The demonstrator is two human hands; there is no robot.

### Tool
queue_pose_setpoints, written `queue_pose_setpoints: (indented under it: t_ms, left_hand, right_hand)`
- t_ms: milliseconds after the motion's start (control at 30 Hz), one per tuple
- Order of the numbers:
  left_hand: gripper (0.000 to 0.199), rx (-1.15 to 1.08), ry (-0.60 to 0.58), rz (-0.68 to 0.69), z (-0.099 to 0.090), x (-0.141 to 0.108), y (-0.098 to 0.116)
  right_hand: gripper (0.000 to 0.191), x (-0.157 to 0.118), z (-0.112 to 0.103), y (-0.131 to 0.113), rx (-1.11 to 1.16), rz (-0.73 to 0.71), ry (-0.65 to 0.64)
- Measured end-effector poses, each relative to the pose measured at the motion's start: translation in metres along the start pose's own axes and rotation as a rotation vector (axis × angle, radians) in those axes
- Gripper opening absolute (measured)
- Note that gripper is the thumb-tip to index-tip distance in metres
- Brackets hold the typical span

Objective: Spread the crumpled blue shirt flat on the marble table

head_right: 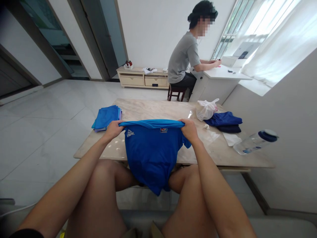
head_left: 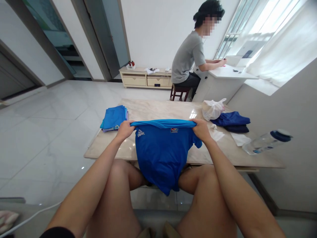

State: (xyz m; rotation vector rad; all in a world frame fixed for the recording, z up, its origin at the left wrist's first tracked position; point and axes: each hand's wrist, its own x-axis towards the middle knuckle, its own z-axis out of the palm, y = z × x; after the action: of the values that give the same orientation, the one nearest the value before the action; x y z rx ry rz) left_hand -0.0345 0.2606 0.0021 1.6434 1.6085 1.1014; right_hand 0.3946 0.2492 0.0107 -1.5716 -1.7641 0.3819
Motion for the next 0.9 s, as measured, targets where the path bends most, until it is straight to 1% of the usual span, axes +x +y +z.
queue_pose_setpoints:
  t_ms: [33, 67, 133, 167, 200, 267, 367, 433, 500, 600, 700, 733, 767, 800, 867, 900]
  left_hand:
    - [0.013, 0.008, 0.075, 0.016, -0.003, 0.001, 0.000]
    - [0.012, 0.011, 0.120, 0.018, -0.005, 0.001, -0.001]
    - [0.013, -0.023, 0.133, -0.018, -0.008, -0.001, -0.005]
    - [0.017, -0.063, 0.121, -0.051, -0.010, -0.002, -0.008]
    - [0.023, -0.114, 0.112, -0.087, -0.011, -0.004, -0.011]
    - [0.037, -0.231, 0.107, -0.146, -0.016, -0.007, -0.017]
    - [0.064, -0.368, 0.087, -0.229, -0.023, -0.010, -0.021]
    - [0.078, -0.393, 0.063, -0.270, -0.026, -0.012, -0.021]
    - [0.085, -0.368, 0.024, -0.294, -0.027, -0.015, -0.018]
    - [0.085, -0.332, -0.074, -0.315, -0.026, -0.018, -0.013]
    - [0.085, -0.409, -0.077, -0.236, -0.022, -0.019, -0.010]
    - [0.084, -0.432, -0.083, -0.214, -0.021, -0.020, -0.010]
    - [0.082, -0.426, -0.117, -0.211, -0.019, -0.020, -0.010]
    - [0.078, -0.384, -0.189, -0.230, -0.017, -0.021, -0.010]
    - [0.068, -0.229, -0.387, -0.304, -0.014, -0.024, -0.011]
    - [0.064, -0.162, -0.461, -0.334, -0.013, -0.024, -0.012]
  right_hand:
    - [0.026, 0.001, 0.002, -0.002, 0.010, -0.001, -0.045]
    - [0.025, 0.001, 0.004, -0.003, 0.029, -0.002, -0.117]
    - [0.023, -0.001, 0.008, -0.003, 0.085, 0.006, -0.257]
    - [0.024, -0.001, 0.008, -0.002, 0.116, 0.018, -0.300]
    - [0.027, -0.002, 0.008, -0.001, 0.143, 0.037, -0.314]
    - [0.036, -0.002, 0.007, 0.003, 0.193, 0.096, -0.269]
    - [0.045, 0.003, 0.007, 0.010, 0.321, 0.178, -0.124]
    - [0.048, 0.008, 0.010, 0.015, 0.398, 0.226, -0.038]
    - [0.050, 0.011, 0.013, 0.020, 0.428, 0.271, 0.026]
    - [0.049, 0.015, 0.017, 0.028, 0.431, 0.288, 0.087]
    - [0.048, 0.014, 0.018, 0.038, 0.459, 0.250, 0.177]
    - [0.047, 0.013, 0.019, 0.042, 0.460, 0.251, 0.192]
    - [0.047, 0.012, 0.019, 0.044, 0.448, 0.263, 0.180]
    - [0.045, 0.010, 0.020, 0.047, 0.426, 0.281, 0.145]
    - [0.039, 0.007, 0.021, 0.050, 0.379, 0.306, 0.054]
    - [0.036, 0.006, 0.021, 0.052, 0.370, 0.301, 0.033]
